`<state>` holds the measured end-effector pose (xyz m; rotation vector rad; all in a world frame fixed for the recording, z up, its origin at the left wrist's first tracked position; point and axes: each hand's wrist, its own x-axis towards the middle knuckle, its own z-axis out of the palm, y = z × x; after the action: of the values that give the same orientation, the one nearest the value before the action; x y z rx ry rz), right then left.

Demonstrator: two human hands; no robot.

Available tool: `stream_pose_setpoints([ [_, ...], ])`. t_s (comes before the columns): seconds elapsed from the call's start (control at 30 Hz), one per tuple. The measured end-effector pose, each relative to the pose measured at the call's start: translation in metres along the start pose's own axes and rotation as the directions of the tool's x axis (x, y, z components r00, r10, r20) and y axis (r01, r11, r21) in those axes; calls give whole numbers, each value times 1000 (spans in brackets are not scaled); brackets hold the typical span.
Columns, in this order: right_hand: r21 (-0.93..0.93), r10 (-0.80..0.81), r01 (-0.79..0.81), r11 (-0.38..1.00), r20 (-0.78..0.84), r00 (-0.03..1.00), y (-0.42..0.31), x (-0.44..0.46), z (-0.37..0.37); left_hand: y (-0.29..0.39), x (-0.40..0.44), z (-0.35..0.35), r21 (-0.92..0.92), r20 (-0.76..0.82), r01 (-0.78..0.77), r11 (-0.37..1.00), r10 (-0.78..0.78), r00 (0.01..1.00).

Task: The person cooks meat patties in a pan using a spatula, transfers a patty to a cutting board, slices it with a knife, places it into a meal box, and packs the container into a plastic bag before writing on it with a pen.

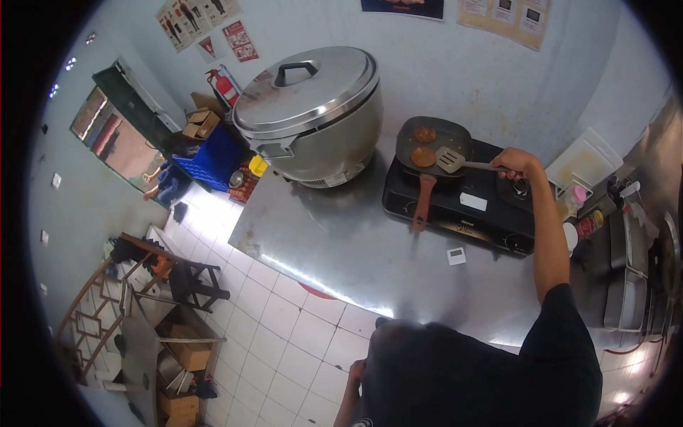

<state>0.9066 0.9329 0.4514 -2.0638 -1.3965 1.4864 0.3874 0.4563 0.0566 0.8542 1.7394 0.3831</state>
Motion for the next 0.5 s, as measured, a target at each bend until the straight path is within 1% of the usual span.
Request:
stream_pose_setpoints([
  [0.07, 14, -10, 10, 1000, 15, 1000, -1, 3, 4, 13, -2, 0, -62, -34, 100, 993, -102, 994],
  [0.17, 54, -30, 27, 998, 42, 999, 5, 6, 10, -19, 24, 7, 74, -59, 18, 997, -14, 998],
  [0.2, 70, -38, 34, 997, 56, 998, 7, 8, 13, -18, 22, 8, 42, -59, 28, 999, -26, 998],
  [0.27, 75, -70, 67, 995, 29, 997, 9, 6, 17, -14, 17, 8, -27, -64, 51, 998, -53, 997],
  [0.37, 87, -75, 75, 993, 2, 997, 10, 2, 20, -63, 38, 13, 63, 28, -128, 990, 127, 992],
  [0.5, 99, -100, 102, 990, -26, 995, 7, -4, 22, -87, 44, 21, 97, 19, -159, 982, 158, 987],
])
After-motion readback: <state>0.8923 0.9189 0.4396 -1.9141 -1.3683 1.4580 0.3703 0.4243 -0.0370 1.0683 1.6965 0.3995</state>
